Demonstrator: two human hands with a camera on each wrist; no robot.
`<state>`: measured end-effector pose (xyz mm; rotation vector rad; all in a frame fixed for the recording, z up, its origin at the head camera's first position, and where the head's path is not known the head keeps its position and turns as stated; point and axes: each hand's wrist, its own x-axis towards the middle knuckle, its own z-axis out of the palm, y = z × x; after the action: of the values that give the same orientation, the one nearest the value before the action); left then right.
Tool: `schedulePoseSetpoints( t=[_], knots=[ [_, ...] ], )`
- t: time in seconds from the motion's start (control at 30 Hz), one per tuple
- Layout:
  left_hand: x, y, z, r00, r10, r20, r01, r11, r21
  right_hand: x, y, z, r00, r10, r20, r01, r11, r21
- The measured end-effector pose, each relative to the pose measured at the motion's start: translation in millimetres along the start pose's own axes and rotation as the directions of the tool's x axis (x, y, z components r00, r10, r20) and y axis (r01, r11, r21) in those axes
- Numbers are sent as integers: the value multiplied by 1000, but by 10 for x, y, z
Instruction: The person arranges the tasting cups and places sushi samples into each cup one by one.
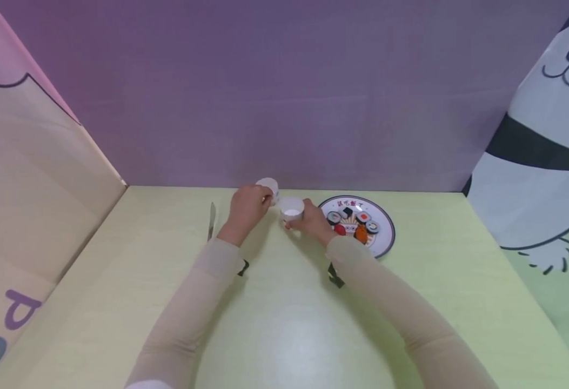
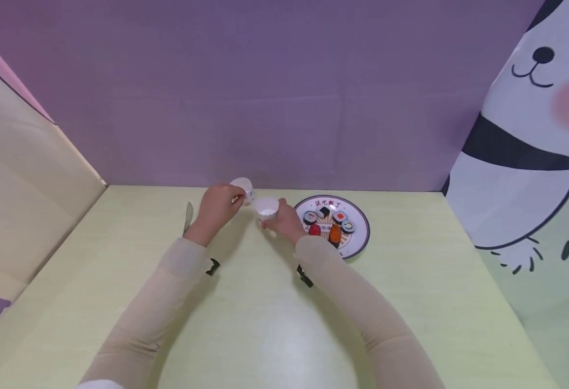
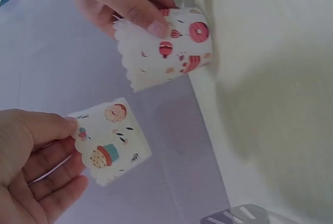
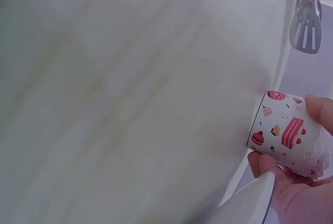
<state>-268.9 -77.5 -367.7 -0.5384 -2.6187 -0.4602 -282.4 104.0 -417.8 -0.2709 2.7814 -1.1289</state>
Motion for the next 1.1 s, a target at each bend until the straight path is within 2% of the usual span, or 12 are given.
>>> schedulePoseSetpoints(
  t=[0.13, 0.3, 0.5, 0.6, 0.83, 1.03, 1.1],
  knots=[
    [-24, -41, 43, 1000, -19, 16, 18, 999, 30, 3, -8, -11, 1000, 4, 10, -4, 1000, 1],
    [-22, -60, 129, 993, -55, 100, 50, 997, 53, 19, -14, -25, 1000, 11, 16, -11, 1000, 19],
    [-29, -29, 227, 969, -97, 227, 85, 994, 65, 11, -8, -19, 1000, 17, 10, -17, 999, 26],
    [-52, -19, 262, 960, -104, 261, 93, 994, 55, 0, -10, -14, 1000, 9, 11, -9, 999, 35],
    [-80, -8, 299, 954, -88, 286, 82, 996, 34, -26, -27, -15, 1000, 3, 14, -3, 999, 45],
    [-56, 10, 291, 934, -121, 337, 105, 992, 67, -31, -37, -23, 1000, -7, 6, 7, 999, 33],
    [-53, 21, 287, 936, -116, 334, 100, 993, 65, -35, -37, -26, 1000, -5, 3, 5, 999, 35]
  ],
)
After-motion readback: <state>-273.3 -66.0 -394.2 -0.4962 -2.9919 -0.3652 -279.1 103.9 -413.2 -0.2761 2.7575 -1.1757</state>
